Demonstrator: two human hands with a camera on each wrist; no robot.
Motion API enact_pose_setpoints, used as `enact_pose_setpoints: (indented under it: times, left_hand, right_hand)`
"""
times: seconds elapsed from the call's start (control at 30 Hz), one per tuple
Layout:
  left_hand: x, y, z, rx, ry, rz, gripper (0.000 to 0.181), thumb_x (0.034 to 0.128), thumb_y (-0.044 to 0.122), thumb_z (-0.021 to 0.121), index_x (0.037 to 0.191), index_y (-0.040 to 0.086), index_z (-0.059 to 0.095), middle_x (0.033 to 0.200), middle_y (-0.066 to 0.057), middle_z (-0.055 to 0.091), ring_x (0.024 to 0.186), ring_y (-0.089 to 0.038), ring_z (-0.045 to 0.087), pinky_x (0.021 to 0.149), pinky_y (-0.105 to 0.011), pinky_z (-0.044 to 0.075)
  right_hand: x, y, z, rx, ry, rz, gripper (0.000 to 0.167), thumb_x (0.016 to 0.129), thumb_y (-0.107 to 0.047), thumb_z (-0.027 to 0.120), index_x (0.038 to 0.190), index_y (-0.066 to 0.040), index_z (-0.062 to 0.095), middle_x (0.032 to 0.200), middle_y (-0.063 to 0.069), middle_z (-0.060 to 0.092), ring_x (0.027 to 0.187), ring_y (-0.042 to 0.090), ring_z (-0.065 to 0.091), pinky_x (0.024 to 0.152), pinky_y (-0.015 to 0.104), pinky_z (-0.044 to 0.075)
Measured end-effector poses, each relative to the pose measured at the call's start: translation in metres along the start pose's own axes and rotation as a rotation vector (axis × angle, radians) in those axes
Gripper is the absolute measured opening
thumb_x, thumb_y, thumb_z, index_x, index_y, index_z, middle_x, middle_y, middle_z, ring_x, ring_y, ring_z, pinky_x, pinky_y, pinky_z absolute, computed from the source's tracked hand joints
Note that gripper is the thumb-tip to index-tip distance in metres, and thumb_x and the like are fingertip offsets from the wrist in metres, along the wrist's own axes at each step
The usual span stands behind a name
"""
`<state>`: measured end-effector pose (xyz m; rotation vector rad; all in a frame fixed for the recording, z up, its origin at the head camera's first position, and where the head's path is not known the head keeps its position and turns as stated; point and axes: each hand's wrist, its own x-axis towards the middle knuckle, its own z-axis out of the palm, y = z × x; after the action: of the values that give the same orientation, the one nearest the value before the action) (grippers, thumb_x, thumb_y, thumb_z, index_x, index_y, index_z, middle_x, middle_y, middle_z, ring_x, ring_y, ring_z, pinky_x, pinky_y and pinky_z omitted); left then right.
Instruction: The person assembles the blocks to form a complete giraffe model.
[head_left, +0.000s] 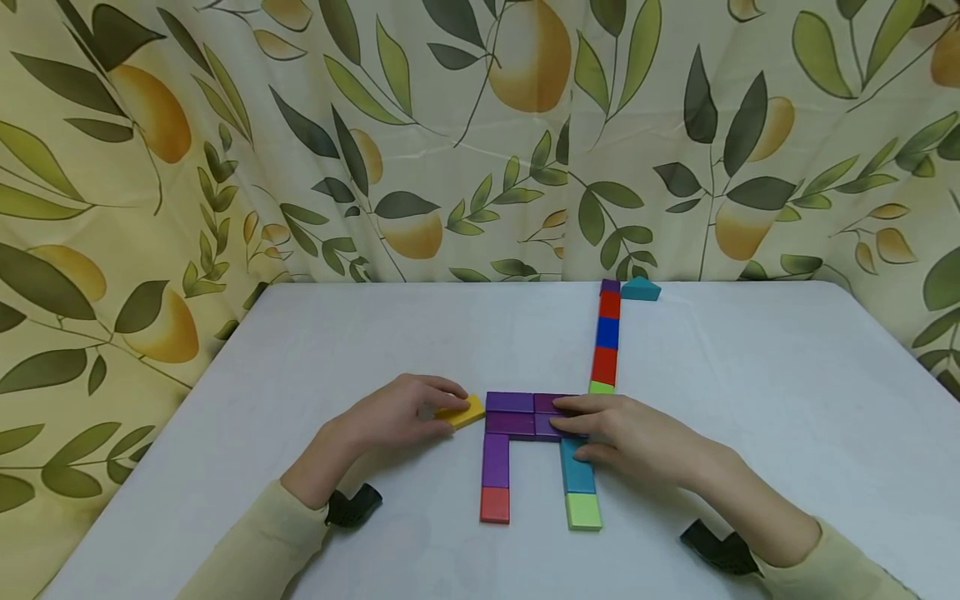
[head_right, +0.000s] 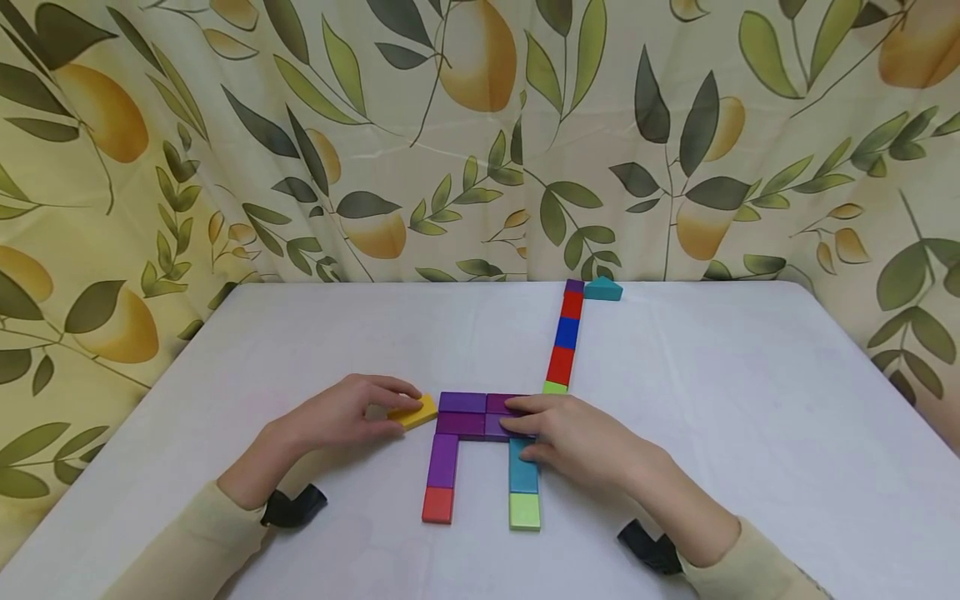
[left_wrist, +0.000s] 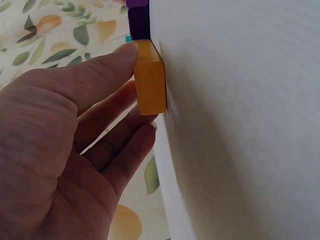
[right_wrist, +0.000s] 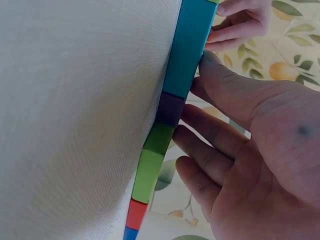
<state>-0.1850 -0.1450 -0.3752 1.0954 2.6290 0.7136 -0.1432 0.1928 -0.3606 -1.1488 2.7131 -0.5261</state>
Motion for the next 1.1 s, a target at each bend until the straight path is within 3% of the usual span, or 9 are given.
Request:
enact_pose_setpoints:
  times: [0.6, 1.1]
  left_hand:
    - [0.0013, 0.0016, 0.0011, -0.005, 0.009, -0.001, 0.039, 0.0911, 0.016, 0.077, 0.129, 0.007, 0.070, 0.135, -0.003, 0.062, 0.126, -0.022, 0.057, 0.105, -0.038, 0.046]
    - [-0.0053, 0.0086, 0.0023, 0.030, 0.088, 0.015, 0.042, 0.0916, 0.020, 0.077, 0.131, 0.009, 0.069, 0.135, -0.004, 0.062, 0.128, -0.023, 0.054, 0.105, -0.040, 0.046]
  right_hand:
    - [-0.0023, 0.0002, 0.0008, -0.005, 0.005, -0.002, 0.044, 0.093, -0.014, 0.074, 0.136, -0.009, 0.065, 0.145, 0.013, 0.055, 0.128, 0.037, 0.054, 0.098, 0.048, 0.051]
    - [0.0016, -0.0016, 0.0002, -0.005, 0.001, -0.001, 0.044, 0.092, -0.015, 0.075, 0.136, -0.010, 0.066, 0.143, 0.012, 0.056, 0.127, 0.035, 0.056, 0.097, 0.048, 0.051]
